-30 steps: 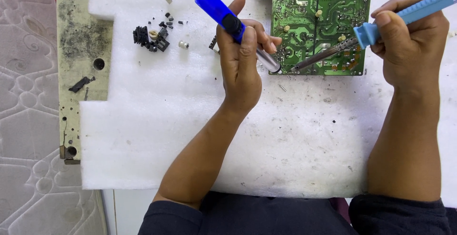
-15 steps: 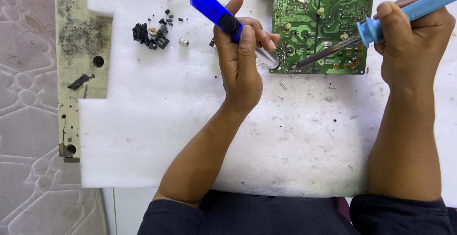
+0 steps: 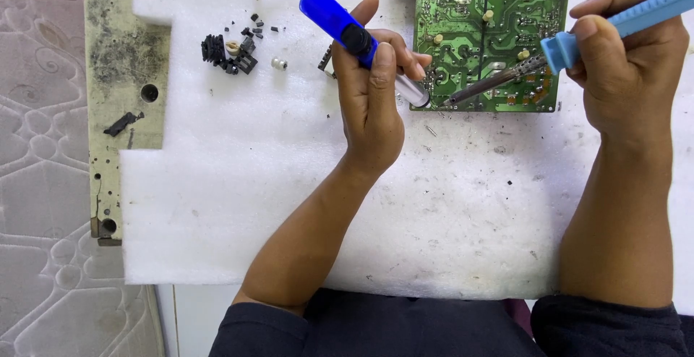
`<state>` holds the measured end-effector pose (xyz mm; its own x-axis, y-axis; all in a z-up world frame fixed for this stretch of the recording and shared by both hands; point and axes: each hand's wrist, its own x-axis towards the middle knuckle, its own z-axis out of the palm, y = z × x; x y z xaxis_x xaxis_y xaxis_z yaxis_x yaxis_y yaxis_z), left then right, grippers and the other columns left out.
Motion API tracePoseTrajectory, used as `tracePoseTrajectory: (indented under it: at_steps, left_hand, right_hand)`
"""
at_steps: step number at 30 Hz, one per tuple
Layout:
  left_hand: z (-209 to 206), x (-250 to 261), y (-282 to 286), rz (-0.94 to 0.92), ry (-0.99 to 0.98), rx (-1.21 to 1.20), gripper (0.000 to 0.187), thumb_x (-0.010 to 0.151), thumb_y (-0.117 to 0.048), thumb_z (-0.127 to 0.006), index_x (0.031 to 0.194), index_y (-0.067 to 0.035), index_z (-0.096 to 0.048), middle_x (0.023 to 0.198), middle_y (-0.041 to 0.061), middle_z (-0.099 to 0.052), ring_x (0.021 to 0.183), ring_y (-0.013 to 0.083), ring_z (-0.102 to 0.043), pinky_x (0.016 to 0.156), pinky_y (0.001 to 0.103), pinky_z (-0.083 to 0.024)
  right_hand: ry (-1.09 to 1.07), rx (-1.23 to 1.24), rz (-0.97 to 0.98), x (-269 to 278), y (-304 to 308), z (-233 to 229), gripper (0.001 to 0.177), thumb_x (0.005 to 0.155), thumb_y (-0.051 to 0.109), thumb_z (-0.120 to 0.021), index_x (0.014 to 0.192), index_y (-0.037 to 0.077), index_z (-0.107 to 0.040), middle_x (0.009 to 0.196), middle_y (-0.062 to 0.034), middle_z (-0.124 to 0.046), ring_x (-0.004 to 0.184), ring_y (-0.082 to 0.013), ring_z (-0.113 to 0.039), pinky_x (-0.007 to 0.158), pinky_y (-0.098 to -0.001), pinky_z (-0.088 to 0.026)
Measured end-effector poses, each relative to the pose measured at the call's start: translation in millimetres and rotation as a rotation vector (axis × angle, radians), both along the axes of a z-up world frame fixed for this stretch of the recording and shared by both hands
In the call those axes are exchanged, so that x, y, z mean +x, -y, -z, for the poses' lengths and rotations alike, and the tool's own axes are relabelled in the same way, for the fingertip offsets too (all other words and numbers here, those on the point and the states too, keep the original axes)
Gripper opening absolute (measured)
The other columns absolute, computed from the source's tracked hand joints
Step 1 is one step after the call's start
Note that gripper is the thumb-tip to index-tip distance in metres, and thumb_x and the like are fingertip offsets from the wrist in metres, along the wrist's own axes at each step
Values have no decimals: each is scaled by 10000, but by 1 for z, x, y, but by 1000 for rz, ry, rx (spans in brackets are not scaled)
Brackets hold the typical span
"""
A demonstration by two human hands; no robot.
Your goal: Desoldering electronic components from a printed circuit board using a soldering iron and a manual desoldering pump.
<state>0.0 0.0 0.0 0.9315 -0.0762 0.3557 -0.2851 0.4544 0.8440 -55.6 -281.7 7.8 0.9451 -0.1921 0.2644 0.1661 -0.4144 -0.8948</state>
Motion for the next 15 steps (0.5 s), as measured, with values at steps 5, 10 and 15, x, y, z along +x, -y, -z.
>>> tracePoseTrajectory:
  at_steps: [5, 10, 15]
  left_hand:
    - [-1, -1, 1, 6, -2, 5, 441, 1282, -281, -453, 1685, -113, -395, 1094, 33, -622, 953, 163, -686, 1077, 444, -727]
    - [1, -2, 0, 6, 8, 13, 434, 1285, -270, -448, 1688, -119, -394, 1096, 34, -618, 950, 175, -688, 1075, 449, -729]
    - [2, -4, 2, 33, 8, -19, 440, 1292, -261, -451, 1706, -129, -383, 1116, 30, -618, 947, 166, -676, 1088, 445, -711]
  right_hand:
    - [-18, 4, 23, 2, -8, -7, 53, 1396, 38, -557, 1435, 4, -569, 922, -88, -519, 738, -151, -549, 643, -271, -479]
    - [-58, -10, 68, 1, -9, -6, 84, 1355, 43, -548, 1432, 37, -579, 970, -77, -517, 768, -144, -556, 658, -270, -504]
    - [-38, -10, 36, 0, -9, -7, 75, 1372, 48, -550, 1441, 24, -568, 1065, -103, -535, 836, -156, -583, 698, -274, -515]
